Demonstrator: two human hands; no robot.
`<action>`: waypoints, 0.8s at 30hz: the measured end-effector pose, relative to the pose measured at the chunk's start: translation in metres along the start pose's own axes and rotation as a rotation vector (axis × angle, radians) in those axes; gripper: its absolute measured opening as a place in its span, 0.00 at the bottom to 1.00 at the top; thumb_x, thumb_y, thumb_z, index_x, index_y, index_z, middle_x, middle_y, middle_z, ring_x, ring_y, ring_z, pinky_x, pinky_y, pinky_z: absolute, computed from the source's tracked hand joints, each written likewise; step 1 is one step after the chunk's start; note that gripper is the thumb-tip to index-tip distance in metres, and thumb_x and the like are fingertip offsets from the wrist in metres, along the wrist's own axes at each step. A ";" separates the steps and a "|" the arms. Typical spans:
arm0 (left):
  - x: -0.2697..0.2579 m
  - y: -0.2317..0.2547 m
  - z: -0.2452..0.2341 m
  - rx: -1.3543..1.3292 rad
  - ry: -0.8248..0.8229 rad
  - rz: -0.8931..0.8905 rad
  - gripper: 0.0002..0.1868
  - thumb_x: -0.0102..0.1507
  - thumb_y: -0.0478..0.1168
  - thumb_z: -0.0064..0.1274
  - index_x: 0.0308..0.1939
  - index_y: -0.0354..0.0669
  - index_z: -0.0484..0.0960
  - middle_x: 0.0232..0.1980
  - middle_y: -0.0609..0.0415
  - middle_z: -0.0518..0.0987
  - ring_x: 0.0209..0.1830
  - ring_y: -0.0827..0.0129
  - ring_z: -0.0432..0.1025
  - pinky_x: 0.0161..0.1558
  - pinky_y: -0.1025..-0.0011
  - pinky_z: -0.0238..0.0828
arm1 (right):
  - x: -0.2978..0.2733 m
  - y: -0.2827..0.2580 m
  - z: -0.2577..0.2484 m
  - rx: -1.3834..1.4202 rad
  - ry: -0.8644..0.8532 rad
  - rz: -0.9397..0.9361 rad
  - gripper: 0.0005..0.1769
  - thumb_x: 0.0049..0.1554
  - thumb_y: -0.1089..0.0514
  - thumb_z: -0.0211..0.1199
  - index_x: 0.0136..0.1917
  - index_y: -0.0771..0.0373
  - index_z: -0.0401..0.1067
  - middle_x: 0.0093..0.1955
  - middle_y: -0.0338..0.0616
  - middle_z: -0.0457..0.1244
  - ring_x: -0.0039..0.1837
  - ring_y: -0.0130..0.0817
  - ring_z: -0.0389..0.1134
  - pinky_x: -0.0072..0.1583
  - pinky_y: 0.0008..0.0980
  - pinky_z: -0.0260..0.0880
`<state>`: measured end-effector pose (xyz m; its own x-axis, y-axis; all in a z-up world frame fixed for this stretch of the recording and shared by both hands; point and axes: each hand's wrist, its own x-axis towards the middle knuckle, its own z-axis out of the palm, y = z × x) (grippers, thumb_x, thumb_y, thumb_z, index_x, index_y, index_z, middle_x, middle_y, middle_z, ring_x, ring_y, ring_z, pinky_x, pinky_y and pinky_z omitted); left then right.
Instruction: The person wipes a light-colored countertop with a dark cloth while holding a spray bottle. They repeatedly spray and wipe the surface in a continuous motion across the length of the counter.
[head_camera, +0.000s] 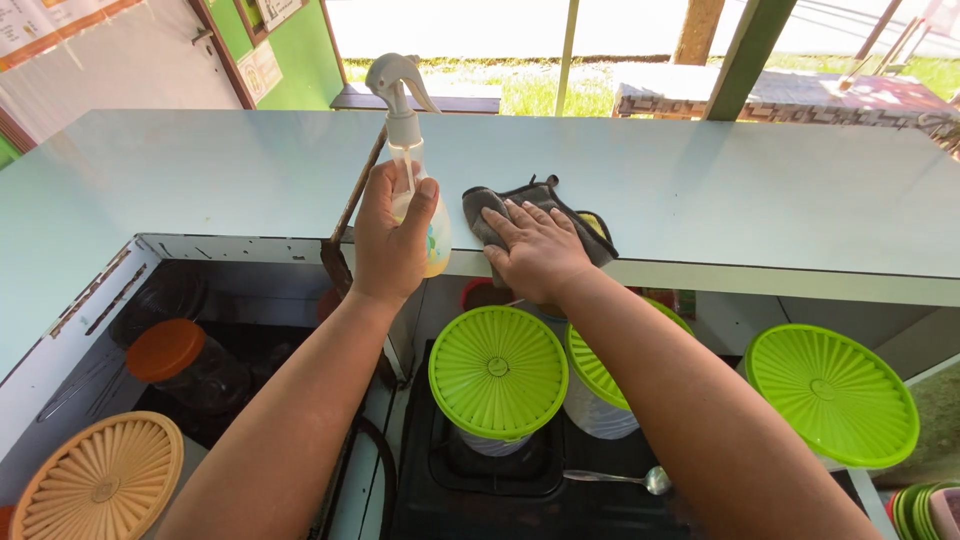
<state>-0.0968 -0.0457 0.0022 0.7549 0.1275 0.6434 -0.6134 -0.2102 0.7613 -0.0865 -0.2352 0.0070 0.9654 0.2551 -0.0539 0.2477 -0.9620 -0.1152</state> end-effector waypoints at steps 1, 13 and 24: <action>-0.001 0.001 0.000 0.000 0.002 0.003 0.20 0.71 0.53 0.52 0.57 0.43 0.74 0.58 0.41 0.79 0.65 0.49 0.73 0.66 0.49 0.65 | -0.002 -0.001 0.000 -0.002 0.003 -0.002 0.36 0.67 0.34 0.37 0.85 0.37 0.42 0.87 0.41 0.43 0.87 0.43 0.39 0.82 0.52 0.32; 0.019 -0.010 0.010 0.040 -0.016 -0.005 0.21 0.72 0.56 0.51 0.58 0.45 0.72 0.62 0.37 0.77 0.65 0.43 0.72 0.67 0.44 0.64 | 0.036 0.015 -0.006 0.012 -0.030 0.025 0.36 0.66 0.31 0.33 0.85 0.34 0.43 0.88 0.39 0.41 0.87 0.42 0.37 0.82 0.52 0.32; 0.061 -0.046 0.040 -0.019 -0.062 -0.068 0.21 0.70 0.54 0.52 0.57 0.42 0.74 0.55 0.39 0.79 0.64 0.48 0.73 0.67 0.46 0.63 | 0.142 0.067 -0.018 0.055 -0.044 0.118 0.36 0.66 0.32 0.34 0.85 0.33 0.42 0.89 0.35 0.38 0.88 0.40 0.34 0.82 0.51 0.27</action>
<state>-0.0135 -0.0676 0.0034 0.8074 0.0804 0.5846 -0.5642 -0.1850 0.8047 0.0685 -0.2649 0.0100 0.9827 0.1460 -0.1140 0.1270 -0.9790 -0.1593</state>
